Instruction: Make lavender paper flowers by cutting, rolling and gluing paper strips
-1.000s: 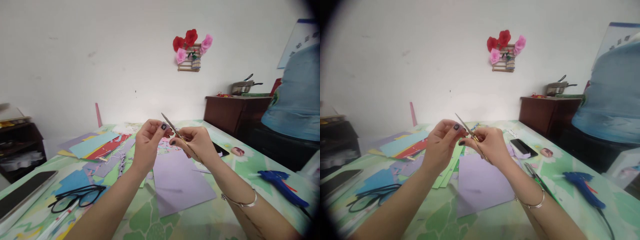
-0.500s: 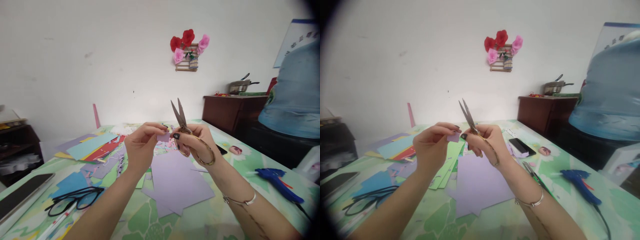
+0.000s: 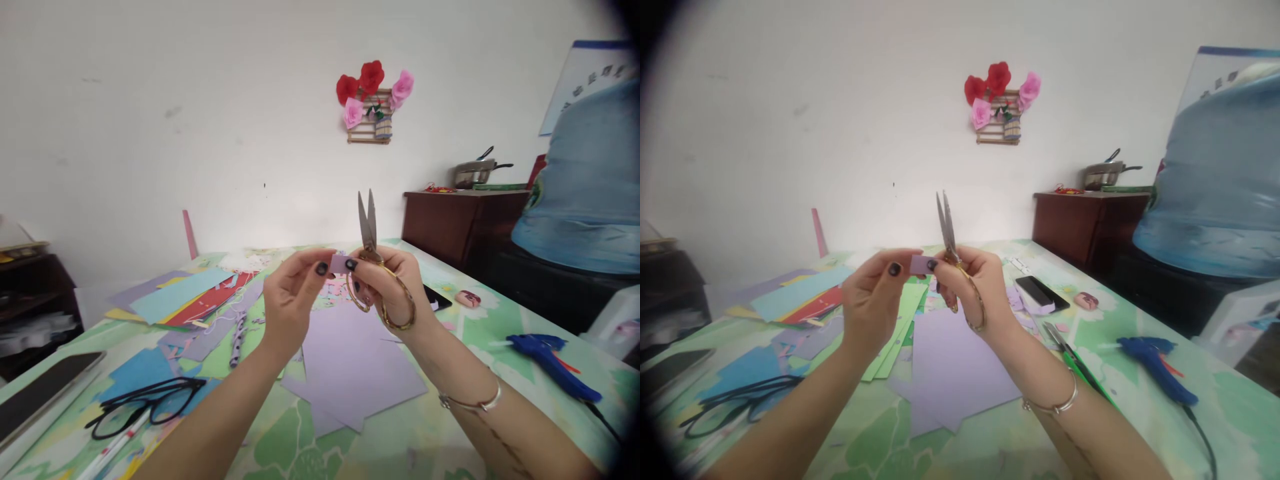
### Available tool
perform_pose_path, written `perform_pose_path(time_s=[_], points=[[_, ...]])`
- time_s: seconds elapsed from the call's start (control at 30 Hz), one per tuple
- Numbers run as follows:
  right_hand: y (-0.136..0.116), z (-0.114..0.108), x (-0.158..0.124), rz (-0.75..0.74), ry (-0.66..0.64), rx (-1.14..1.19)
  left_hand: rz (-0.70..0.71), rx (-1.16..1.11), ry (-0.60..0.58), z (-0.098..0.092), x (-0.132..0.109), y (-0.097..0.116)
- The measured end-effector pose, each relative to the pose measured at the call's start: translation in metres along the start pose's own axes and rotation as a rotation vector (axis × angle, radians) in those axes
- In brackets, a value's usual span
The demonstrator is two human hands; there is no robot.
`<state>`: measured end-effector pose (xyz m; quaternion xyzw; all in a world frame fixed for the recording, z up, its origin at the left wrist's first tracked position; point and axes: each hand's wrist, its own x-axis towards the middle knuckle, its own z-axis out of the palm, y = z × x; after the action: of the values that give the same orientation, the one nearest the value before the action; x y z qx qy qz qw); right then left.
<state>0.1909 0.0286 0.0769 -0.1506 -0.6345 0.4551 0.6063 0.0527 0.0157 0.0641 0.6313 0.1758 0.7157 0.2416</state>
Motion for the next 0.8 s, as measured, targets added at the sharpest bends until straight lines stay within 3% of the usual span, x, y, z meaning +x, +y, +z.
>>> perform_pose_path(time_s=[0.07, 0.3, 0.43, 0.8], points=[[0.002, 0.001, 0.000, 0.003, 0.011, 0.003, -0.043, -0.009, -0.030, 0.001, 0.000, -0.002], [0.004, 0.001, 0.002, 0.076, -0.022, -0.102, -0.257, -0.086, 0.082, -0.001, 0.005, -0.002], [0.002, -0.002, 0.006, 0.080, 0.028, -0.193, -0.379, -0.080, 0.058, -0.006, 0.012, -0.001], [-0.003, -0.003, 0.010, 0.090, -0.013, -0.196, -0.422, -0.060, -0.062, -0.014, 0.016, -0.001]])
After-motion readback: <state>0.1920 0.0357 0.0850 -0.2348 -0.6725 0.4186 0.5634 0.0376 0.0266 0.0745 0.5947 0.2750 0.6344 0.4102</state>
